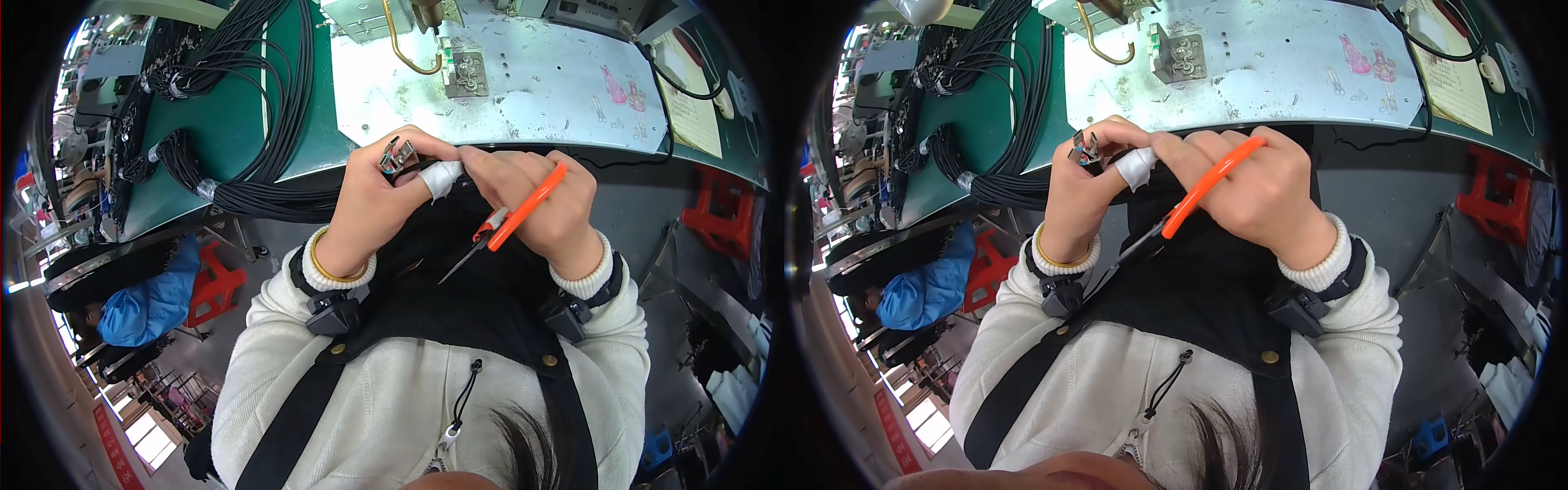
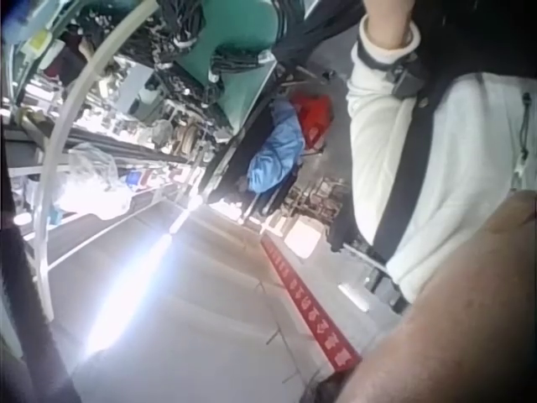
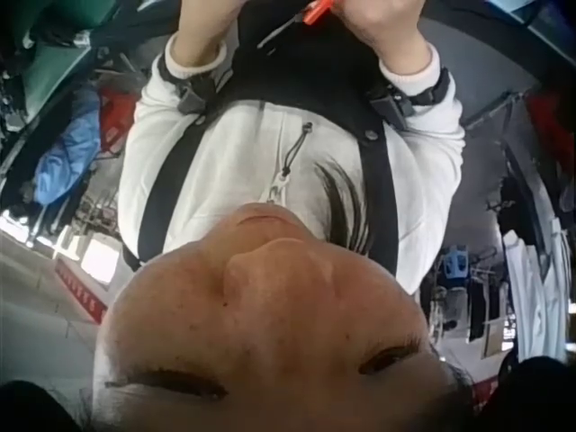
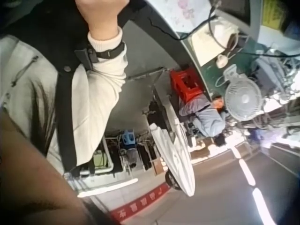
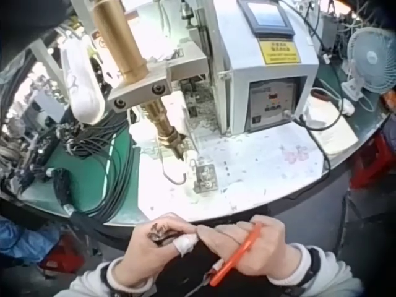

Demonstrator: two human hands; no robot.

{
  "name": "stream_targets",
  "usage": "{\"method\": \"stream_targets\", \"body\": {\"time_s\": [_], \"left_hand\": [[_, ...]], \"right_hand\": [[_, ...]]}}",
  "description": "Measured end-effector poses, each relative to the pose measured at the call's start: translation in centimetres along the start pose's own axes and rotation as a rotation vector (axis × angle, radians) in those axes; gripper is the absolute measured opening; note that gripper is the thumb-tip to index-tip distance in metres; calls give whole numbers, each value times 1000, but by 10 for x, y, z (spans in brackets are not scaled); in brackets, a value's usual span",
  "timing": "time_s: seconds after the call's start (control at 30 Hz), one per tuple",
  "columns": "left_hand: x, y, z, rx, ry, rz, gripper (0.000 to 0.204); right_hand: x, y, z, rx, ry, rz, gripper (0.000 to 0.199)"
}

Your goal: The person trims the ends of wires with shears, places the wire ends into a machine, and presses a foot pedal. After the machine cycles, the person removes the wires and repeats the process.

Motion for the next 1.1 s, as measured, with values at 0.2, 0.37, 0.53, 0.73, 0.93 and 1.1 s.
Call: {"method": "stream_targets", "body": {"time_s": [0.2, 0.37, 0.53, 0.73, 0.93, 1.1], "left_hand": [[-4, -4, 13, 473, -343, 111, 21], [-4, -7, 10, 290, -245, 186, 21], [1, -2, 6, -231, 138, 46, 18], [2, -1, 6, -224, 78, 69, 15], [3, -1, 10, -145, 40, 123, 16], [12, 7, 6, -108, 118, 94, 15]], "right_hand": [[-6, -12, -1, 294, -288, 73, 12], [-10, -28, 7, 1396, -812, 91, 10], [-10, -27, 9, 1203, -612, 38, 10], [-20, -26, 14, 697, -555, -277, 21], [-22, -41, 4, 539, -651, -299, 27], [-26, -54, 3, 697, -716, -304, 26]]}}
Point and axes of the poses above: each hand's wrist, its own x-axis towards the middle knuckle, its own y-axis out of the back of the hand, z = x × y, the point moved 4 cm from there along x, towards the middle knuckle, and after that the axes turned 8 degrees about -z, right-handed, at the moved point
